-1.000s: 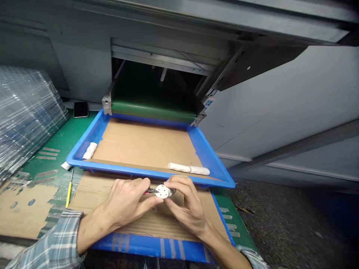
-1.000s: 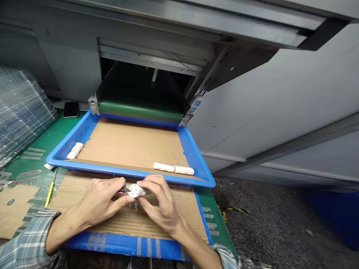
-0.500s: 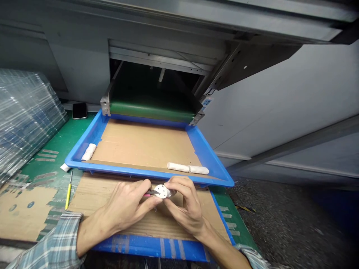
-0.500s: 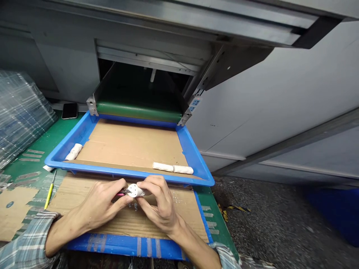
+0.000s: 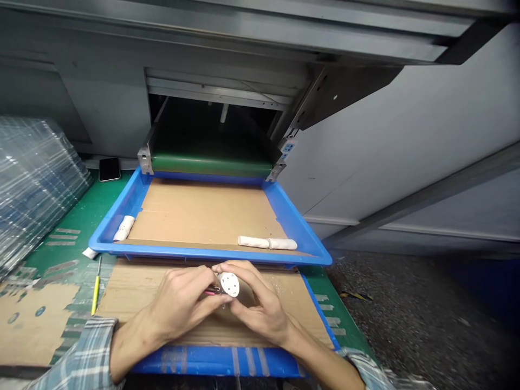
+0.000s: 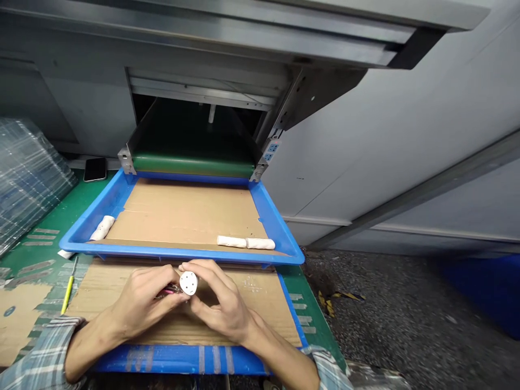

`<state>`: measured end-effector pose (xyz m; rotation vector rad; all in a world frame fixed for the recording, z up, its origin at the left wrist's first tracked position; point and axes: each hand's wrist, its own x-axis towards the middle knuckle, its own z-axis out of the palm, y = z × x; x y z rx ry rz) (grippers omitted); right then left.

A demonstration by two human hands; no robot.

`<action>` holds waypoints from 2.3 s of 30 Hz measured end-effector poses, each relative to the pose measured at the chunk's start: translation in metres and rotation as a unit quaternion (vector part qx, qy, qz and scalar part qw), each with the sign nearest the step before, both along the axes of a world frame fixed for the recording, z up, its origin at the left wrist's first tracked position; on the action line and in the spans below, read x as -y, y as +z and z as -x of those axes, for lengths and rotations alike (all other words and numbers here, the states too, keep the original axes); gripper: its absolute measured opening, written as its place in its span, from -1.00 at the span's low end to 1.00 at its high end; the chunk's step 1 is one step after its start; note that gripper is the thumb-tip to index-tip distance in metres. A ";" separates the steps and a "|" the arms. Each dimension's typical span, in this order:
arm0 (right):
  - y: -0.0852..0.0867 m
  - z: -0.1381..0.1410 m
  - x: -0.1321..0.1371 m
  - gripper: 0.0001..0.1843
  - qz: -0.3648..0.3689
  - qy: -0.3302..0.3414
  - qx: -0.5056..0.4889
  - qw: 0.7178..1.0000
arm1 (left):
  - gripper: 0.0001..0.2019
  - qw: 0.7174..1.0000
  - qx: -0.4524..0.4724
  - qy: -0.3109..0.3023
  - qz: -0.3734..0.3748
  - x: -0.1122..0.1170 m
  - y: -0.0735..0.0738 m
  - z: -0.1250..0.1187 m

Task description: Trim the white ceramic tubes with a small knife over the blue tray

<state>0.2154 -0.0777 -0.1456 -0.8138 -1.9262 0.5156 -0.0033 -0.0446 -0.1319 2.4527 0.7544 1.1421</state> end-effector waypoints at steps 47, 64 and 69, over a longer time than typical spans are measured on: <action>0.011 -0.005 -0.004 -0.53 -0.083 -0.086 0.045 0.992 | -0.64 0.999 0.001 0.021 -0.025 -0.005 0.005 0.009; 0.013 -0.005 -0.004 -0.55 -0.087 -0.083 0.054 0.991 | -0.66 0.995 0.041 -0.025 0.091 -0.008 0.003 0.014; 0.012 -0.006 -0.003 -0.55 -0.080 -0.081 0.050 0.992 | -0.69 0.996 0.039 -0.017 0.074 -0.008 0.006 0.012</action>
